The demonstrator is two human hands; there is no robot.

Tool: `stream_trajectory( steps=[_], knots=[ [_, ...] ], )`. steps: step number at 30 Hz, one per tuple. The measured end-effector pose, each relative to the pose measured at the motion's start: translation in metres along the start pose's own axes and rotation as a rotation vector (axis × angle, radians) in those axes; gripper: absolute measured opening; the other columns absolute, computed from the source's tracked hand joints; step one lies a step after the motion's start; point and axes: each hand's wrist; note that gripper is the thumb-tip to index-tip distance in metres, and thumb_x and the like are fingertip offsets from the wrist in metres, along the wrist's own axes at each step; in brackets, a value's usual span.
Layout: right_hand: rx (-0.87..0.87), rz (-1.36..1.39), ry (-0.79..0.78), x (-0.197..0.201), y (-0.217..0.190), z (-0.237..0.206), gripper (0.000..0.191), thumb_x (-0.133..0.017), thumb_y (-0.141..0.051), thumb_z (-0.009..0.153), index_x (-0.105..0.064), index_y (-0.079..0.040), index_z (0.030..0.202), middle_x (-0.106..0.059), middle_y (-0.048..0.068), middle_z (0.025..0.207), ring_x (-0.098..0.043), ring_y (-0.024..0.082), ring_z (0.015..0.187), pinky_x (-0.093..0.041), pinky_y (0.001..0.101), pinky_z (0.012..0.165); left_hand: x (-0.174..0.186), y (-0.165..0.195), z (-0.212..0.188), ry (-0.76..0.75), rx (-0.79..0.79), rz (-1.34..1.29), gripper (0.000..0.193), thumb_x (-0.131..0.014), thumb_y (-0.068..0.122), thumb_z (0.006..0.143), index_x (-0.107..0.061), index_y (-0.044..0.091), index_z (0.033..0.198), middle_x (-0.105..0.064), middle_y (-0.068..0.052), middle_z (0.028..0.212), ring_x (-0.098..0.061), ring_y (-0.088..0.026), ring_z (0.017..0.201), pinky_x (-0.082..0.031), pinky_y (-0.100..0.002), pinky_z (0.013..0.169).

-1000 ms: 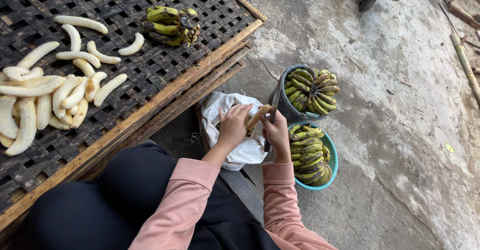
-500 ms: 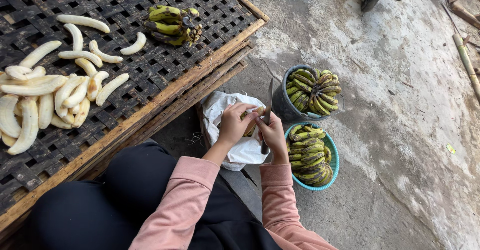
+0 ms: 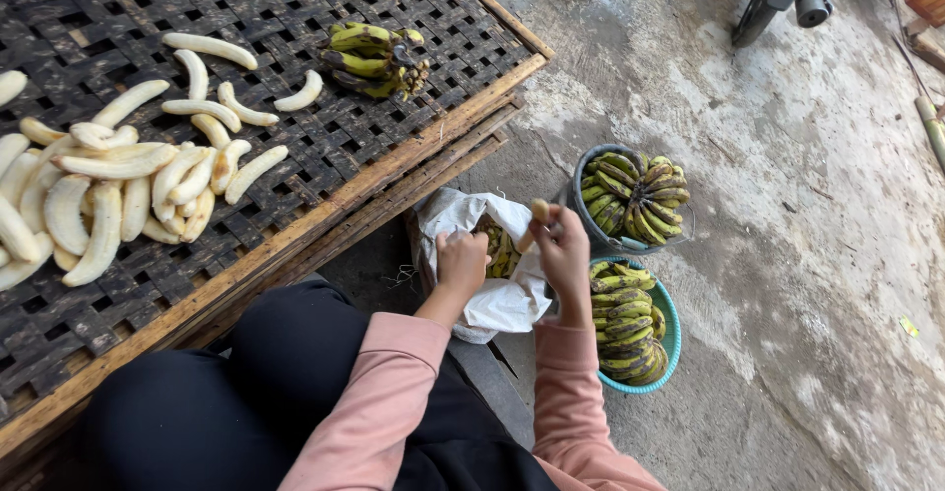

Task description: The person sits on the ground and peels bananas one at a time, using a knife to help remove the peel by hand. The peeled bananas are placed on a woven bamboo tray and the peels are dropped into a white sack beside them.

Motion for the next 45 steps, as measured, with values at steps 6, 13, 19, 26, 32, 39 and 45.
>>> stream_trajectory(
  steps=[6,13,19,26,32,39,45],
  knots=[
    [0.140,0.463,-0.389,-0.143,-0.053,0.102,0.028,-0.072,-0.012,0.097,-0.060,-0.002,0.122,-0.072,0.010,0.107,-0.070,0.017,0.102,-0.058,0.0324,0.089,-0.026,-0.006,-0.003,0.085,-0.135,0.309,0.030,-0.060,0.025,0.095,-0.065,0.014,0.123,-0.067,-0.007,0.119,-0.060,-0.027,0.117,-0.032,-0.065,0.111],
    [0.342,-0.039,-0.232,-0.250,-0.129,0.204,0.036,-0.079,-0.020,0.089,-0.059,-0.005,0.115,-0.070,0.015,0.105,-0.071,0.029,0.093,-0.057,0.0409,0.080,-0.009,0.011,-0.011,0.005,-0.147,0.143,0.052,-0.050,0.042,0.099,-0.057,0.012,0.140,-0.062,-0.015,0.133,-0.054,-0.035,0.127,-0.031,-0.067,0.105],
    [0.312,-0.588,-0.160,-0.289,-0.131,0.276,0.029,-0.064,-0.007,0.090,-0.058,-0.005,0.118,-0.064,0.020,0.119,-0.068,0.041,0.102,-0.054,0.0518,0.081,0.023,-0.004,0.001,-0.069,-0.019,0.079,0.046,-0.048,0.038,0.102,-0.058,0.012,0.139,-0.064,-0.015,0.129,-0.057,-0.036,0.123,-0.036,-0.062,0.104],
    [0.273,-0.782,-0.122,-0.304,-0.118,0.278,0.018,-0.064,-0.005,0.092,-0.060,-0.001,0.110,-0.057,0.026,0.130,-0.074,0.040,0.088,-0.060,0.0485,0.074,0.031,-0.014,0.014,-0.134,0.109,0.000,0.040,-0.045,0.034,0.106,-0.060,0.013,0.137,-0.066,-0.015,0.124,-0.060,-0.036,0.119,-0.042,-0.057,0.103],
    [0.419,-0.276,0.038,-0.232,-0.100,0.266,0.025,-0.077,-0.008,0.085,-0.064,-0.005,0.106,-0.067,0.016,0.103,-0.069,0.031,0.080,-0.055,0.0446,0.068,0.002,0.020,0.007,-0.227,0.340,-0.126,0.036,-0.042,0.031,0.110,-0.061,0.014,0.136,-0.068,-0.015,0.120,-0.063,-0.037,0.115,-0.046,-0.053,0.103],
    [-0.070,0.438,-0.338,-0.089,-0.045,0.122,0.014,-0.067,-0.016,0.100,-0.061,-0.007,0.109,-0.055,-0.002,0.067,-0.049,0.005,0.045,-0.039,0.0236,0.037,0.010,-0.041,0.062,0.605,0.327,-1.318,0.039,-0.059,0.023,0.106,-0.053,0.000,0.136,-0.065,-0.011,0.123,-0.062,-0.023,0.113,-0.049,-0.036,0.100],
    [-0.237,0.458,-0.246,-0.048,-0.006,-0.014,0.035,-0.070,-0.015,0.096,-0.061,-0.008,0.129,-0.063,-0.001,0.081,-0.048,0.005,0.044,-0.036,0.0230,0.037,0.011,-0.021,0.032,0.025,0.304,-1.490,0.043,-0.067,0.021,0.097,-0.056,0.003,0.134,-0.066,-0.007,0.112,-0.062,-0.012,0.090,-0.053,-0.028,0.075]
  ],
)
Point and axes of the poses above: each hand's wrist, its own z-axis towards the middle knuckle, its own x-axis out of the back of the hand, y = z × x
